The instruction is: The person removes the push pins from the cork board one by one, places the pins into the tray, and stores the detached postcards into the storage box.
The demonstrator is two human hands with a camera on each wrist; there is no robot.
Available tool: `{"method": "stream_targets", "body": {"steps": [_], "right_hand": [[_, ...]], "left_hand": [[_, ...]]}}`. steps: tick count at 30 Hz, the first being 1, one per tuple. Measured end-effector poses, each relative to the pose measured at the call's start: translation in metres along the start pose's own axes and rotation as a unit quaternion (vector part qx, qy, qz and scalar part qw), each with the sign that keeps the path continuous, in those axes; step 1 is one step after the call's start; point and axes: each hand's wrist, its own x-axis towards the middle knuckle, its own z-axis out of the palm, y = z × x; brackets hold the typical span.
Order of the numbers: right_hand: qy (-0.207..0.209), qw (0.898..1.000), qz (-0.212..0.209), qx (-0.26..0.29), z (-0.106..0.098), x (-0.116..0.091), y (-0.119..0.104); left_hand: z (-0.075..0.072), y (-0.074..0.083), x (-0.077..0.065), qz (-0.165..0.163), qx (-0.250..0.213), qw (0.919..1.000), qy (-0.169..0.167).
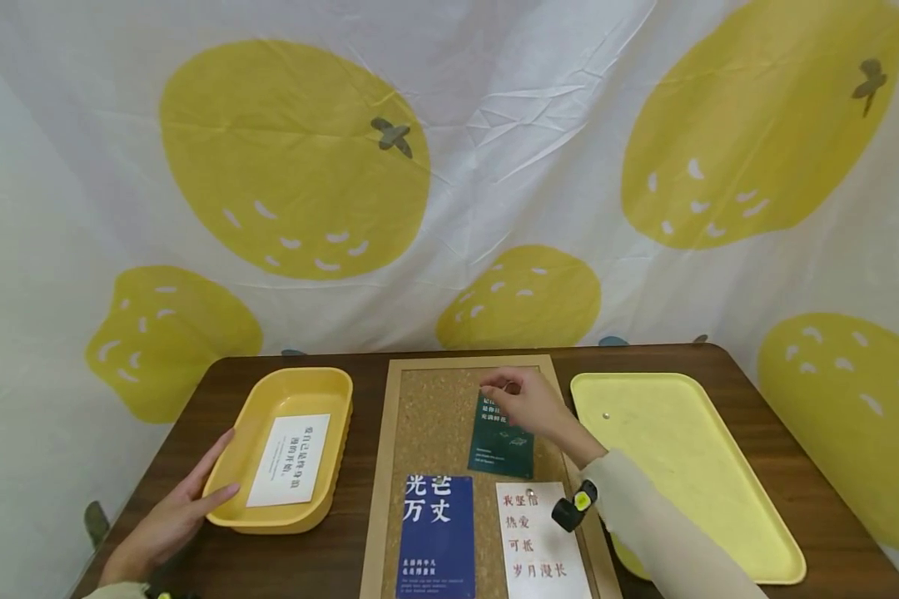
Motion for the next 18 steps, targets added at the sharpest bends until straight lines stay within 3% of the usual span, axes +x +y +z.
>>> {"method": "stream_targets", "body": {"steps": [9,18], "right_hand": [[0.027,0.999,0.045,-0.011,-0.014,-0.004,0.02],[0.041,0.996,0.079,0.006,-0.012,0.001,0.042]], "left_hand": [[0.0,0.001,-0.001,0.001,-0.004,1.0,-0.005],[0.0,0.002,0.0,-0.006,-0.004,1.0,-0.004]]}}
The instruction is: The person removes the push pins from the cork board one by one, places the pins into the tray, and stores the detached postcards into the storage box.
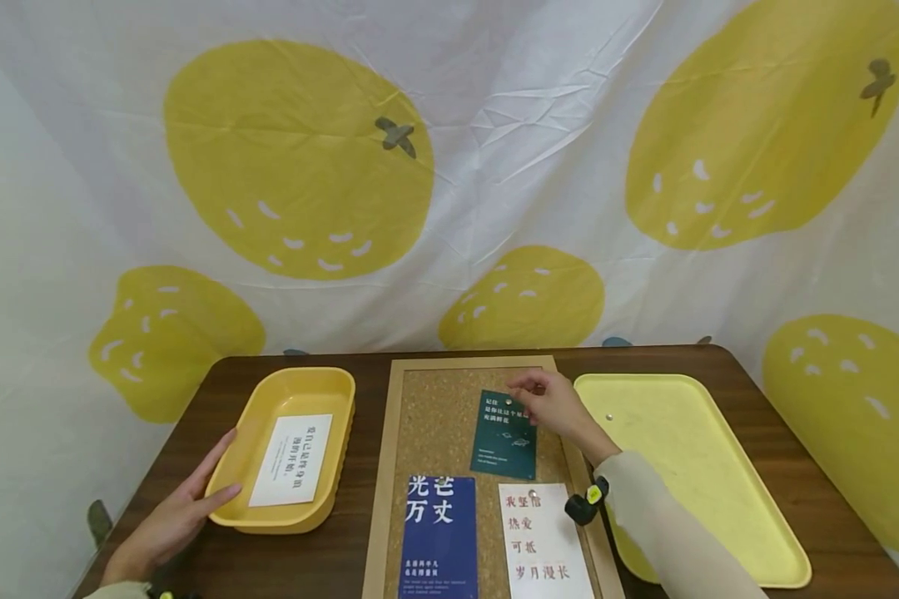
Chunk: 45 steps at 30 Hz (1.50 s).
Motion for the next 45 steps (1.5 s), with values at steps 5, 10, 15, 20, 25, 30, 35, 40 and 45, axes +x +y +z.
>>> {"method": "stream_targets", "body": {"steps": [5,10,15,20,25,30,35,40,45], "right_hand": [[0.01,1.0,0.009,0.005,0.005,0.005,0.013],[0.01,1.0,0.025,-0.002,0.012,0.01,0.022],[0.009,0.999,0.038,-0.017,0.017,0.011,0.029],[0.015,0.998,0.045,-0.028,0.019,0.011,0.031],[0.028,0.998,0.047,-0.038,0.022,0.012,0.033],[0.038,0.998,0.051,-0.03,0.024,0.013,0.034],[0.052,0.997,0.052,-0.028,0.026,0.013,0.034],[0.059,0.997,0.049,-0.028,0.027,0.014,0.033],[0.064,0.996,0.055,-0.025,0.028,0.015,0.033]], "left_hand": [[0.0,0.0,0.001,-0.006,0.006,1.0,0.005],[0.0,-0.002,0.002,-0.001,0.005,1.0,0.003],[0.001,-0.003,0.002,-0.002,0.004,1.0,0.006],[0.001,-0.003,0.001,-0.006,0.006,0.9999,0.01],[0.001,-0.002,0.0,-0.007,0.004,0.9999,0.007],[0.0,-0.001,0.0,-0.015,0.002,0.9998,0.01],[-0.001,-0.001,0.001,-0.015,0.002,0.9998,0.012],[-0.002,0.001,0.001,-0.01,0.004,0.9999,0.01],[-0.003,0.002,0.001,-0.017,0.01,0.9997,0.013]]}}
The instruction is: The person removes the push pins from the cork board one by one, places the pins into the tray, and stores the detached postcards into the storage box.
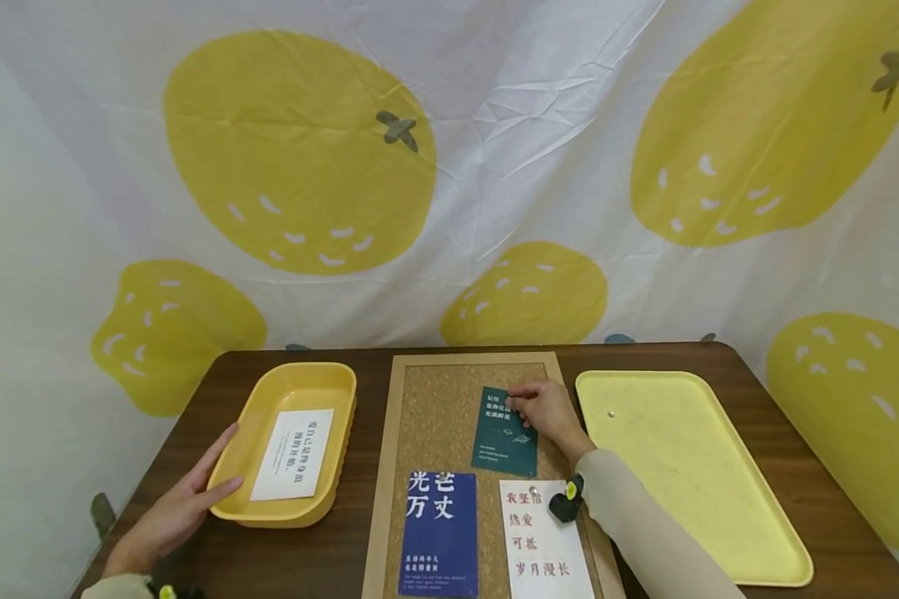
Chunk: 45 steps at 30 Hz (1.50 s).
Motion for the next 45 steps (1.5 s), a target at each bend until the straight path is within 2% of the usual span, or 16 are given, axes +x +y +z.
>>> {"method": "stream_targets", "body": {"steps": [11,15,19,24,26,28,33,38,42,45], "right_hand": [[0.002,1.0,0.02,-0.002,0.002,0.001,0.001],[0.005,1.0,0.023,0.0,0.003,0.001,0.001],[0.003,1.0,0.027,0.001,0.004,0.001,0.001],[0.007,1.0,0.029,0.0,0.003,0.001,0.0],[0.01,1.0,0.026,-0.001,0.002,0.001,0.0],[0.012,1.0,0.025,-0.002,0.002,0.001,0.0],[0.012,1.0,0.023,-0.001,0.003,0.001,0.0],[0.011,1.0,0.017,-0.006,0.004,0.001,0.001],[0.011,1.0,0.014,-0.011,0.004,0.0,0.001],[0.009,1.0,0.014,-0.012,0.003,0.001,0.001]], "left_hand": [[-0.001,0.006,0.0,-0.019,0.03,0.9993,0.012],[-0.001,0.012,-0.001,-0.037,0.073,0.9962,0.027],[0.003,0.023,-0.001,-0.061,0.138,0.9863,0.067],[0.01,0.042,0.005,-0.083,0.21,0.9668,0.12],[0.016,0.05,0.006,-0.07,0.241,0.9583,0.136],[0.024,0.058,0.007,-0.04,0.268,0.9506,0.151],[0.045,0.075,0.01,0.075,0.293,0.9361,0.179],[0.069,0.088,0.012,0.144,0.301,0.9272,0.171],[0.089,0.097,0.015,0.181,0.31,0.9198,0.159],[0.107,0.104,0.017,0.196,0.325,0.9145,0.141]]}}
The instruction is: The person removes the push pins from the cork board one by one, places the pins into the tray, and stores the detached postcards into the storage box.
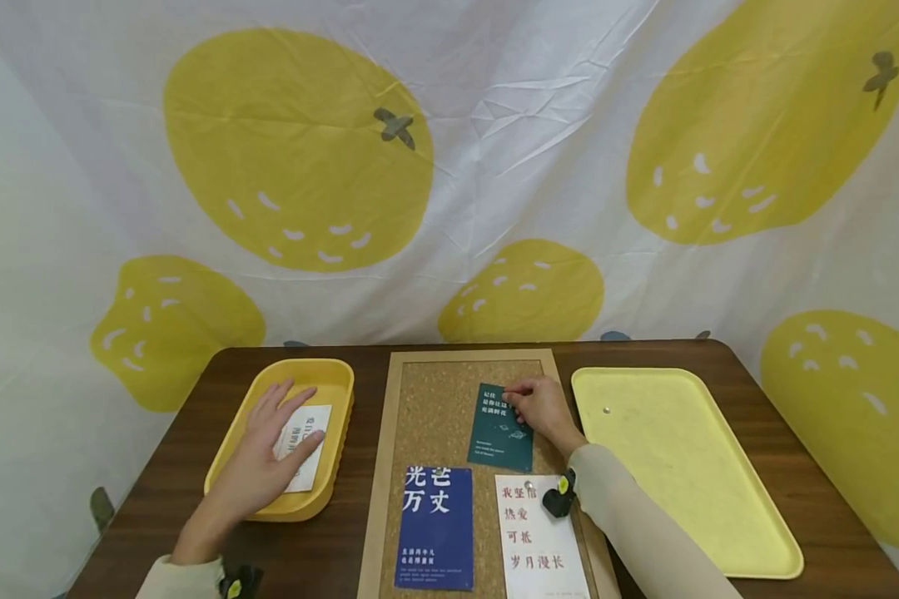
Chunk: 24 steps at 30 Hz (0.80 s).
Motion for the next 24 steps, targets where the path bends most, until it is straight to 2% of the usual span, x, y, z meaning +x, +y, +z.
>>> {"method": "stream_targets", "body": {"steps": [7,13,17,24], "right_hand": [[-0.001,1.0,0.0,-0.003,-0.001,0.0,-0.001],[-0.001,1.0,-0.003,-0.001,0.0,0.001,0.001],[0.0,1.0,-0.001,0.001,0.0,0.002,0.001],[0.002,1.0,-0.004,-0.002,0.001,0.004,0.004]], "left_hand": [[0.024,0.039,0.006,0.048,0.004,0.9968,-0.064],[0.044,0.051,0.013,0.095,-0.004,0.9888,-0.114],[0.058,0.053,0.019,0.102,-0.012,0.9827,-0.154],[0.079,0.061,0.032,0.089,-0.009,0.9712,-0.22]]}}
